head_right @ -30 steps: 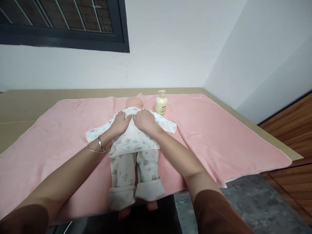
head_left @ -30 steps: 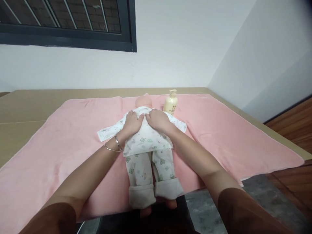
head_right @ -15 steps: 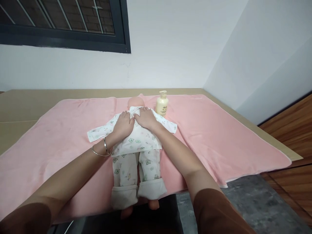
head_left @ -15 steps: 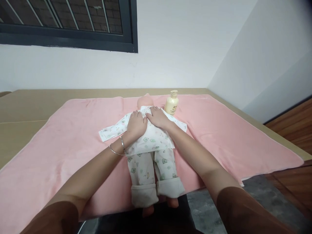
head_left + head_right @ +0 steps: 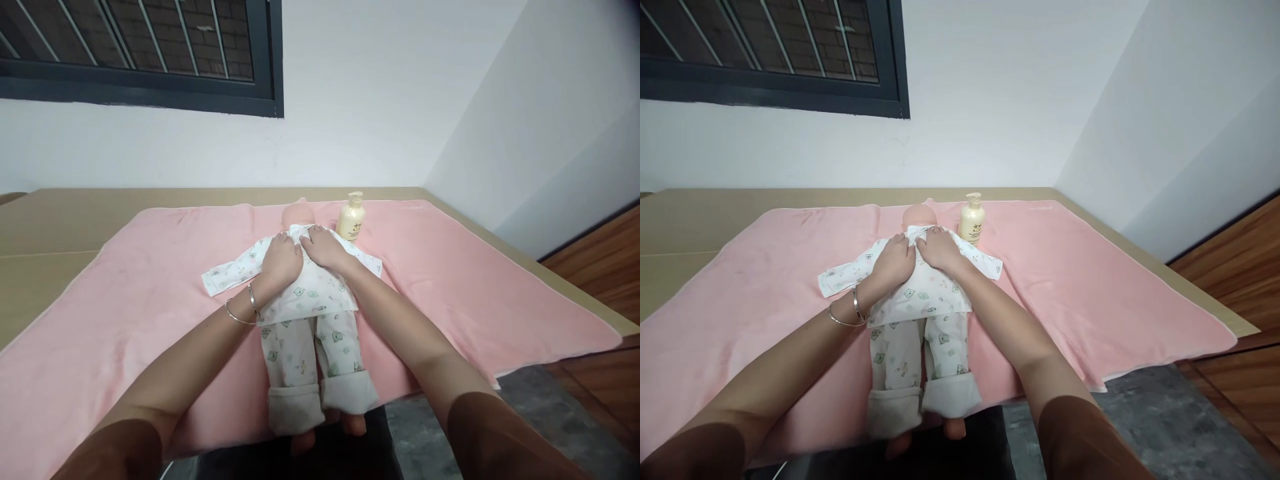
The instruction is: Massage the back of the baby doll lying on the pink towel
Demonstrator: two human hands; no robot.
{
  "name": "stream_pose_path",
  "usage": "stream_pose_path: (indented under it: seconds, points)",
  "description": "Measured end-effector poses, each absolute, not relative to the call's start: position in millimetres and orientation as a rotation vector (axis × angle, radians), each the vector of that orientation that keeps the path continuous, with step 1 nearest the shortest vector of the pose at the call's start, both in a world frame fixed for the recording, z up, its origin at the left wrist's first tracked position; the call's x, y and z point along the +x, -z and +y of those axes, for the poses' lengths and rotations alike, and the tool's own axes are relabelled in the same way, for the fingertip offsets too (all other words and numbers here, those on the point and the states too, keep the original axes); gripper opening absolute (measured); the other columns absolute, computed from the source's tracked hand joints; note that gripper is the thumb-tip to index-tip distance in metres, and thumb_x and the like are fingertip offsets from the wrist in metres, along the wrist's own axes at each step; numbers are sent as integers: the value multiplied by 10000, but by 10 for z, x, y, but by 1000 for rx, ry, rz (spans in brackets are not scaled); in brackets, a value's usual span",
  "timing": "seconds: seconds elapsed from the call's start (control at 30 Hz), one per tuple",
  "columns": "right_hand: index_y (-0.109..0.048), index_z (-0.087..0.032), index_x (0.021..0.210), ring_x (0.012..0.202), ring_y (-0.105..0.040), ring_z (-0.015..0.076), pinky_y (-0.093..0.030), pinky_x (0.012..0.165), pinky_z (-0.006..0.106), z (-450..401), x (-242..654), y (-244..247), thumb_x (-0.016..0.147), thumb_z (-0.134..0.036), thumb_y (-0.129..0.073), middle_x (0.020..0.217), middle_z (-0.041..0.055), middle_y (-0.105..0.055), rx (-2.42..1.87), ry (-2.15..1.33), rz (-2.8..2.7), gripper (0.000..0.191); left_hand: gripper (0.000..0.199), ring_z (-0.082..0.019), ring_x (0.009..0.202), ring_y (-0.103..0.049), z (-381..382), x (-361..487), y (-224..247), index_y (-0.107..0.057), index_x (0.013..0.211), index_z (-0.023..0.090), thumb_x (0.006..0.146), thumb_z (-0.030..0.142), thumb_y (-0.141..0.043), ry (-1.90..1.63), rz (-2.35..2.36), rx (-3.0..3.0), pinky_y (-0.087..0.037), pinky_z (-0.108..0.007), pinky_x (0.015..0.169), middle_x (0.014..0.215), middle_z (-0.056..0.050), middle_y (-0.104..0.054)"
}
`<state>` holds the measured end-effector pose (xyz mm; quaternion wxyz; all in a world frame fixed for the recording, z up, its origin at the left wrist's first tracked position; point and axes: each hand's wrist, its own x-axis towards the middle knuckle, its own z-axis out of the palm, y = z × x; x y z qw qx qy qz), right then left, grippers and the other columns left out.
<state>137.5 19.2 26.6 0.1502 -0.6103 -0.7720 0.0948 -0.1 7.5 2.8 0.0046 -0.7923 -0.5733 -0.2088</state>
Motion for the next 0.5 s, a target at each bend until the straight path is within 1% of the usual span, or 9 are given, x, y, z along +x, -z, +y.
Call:
stream_pose_path:
  seconds: [0.07,0.2,0.27,0.4,0.5]
  points:
    - [-539,-2,1342,1377,-465,300,-312,1145,381,152,1354,-283,1040,-357,-289,1468,237,-502,-1769,-257,-2225,529,459,-303,1297,-534,137,-22,7,-662,1184,12,988,219,-302,712,-1790,-2521,-379,-420,1170,1306,-220,-619]
    - [-611,-26,1241,1286,-544,310,-380,1067,382,5,1316,-360,1032,-324,-298,1351,237,-598,-1769,-246,-2290,480,433,-269,1314,-522,311,-95,77,-611,1277,86,990,222,-317,828,-1777,-2591,-378,-439,1165,1359,-166,-607]
    - [-620,-51,1217,1245,-570,301,-401,1029,371,10,1326,-364,1030,-309,-296,1317,220,-622,-1766,-253,-2286,454,438,-273,1314,-518,313,-93,86,-599,1287,75,998,227,-308,825,-1775,-2583,-370,-444,1166,1354,-173,-608]
    - [-594,-59,1225,1224,-571,268,-404,1021,346,162,1377,-309,1032,-268,-251,1330,188,-616,-1723,-275,-2266,446,430,-298,1291,-532,161,-12,39,-639,1209,42,999,230,-314,769,-1788,-2514,-375,-437,1157,1298,-209,-624]
    - [-576,-35,1235,1235,-555,285,-395,1039,368,163,1363,-304,1030,-254,-242,1344,202,-600,-1741,-224,-2264,449,418,-299,1308,-523,121,12,9,-643,1204,54,995,232,-328,778,-1802,-2521,-376,-433,1160,1315,-205,-617]
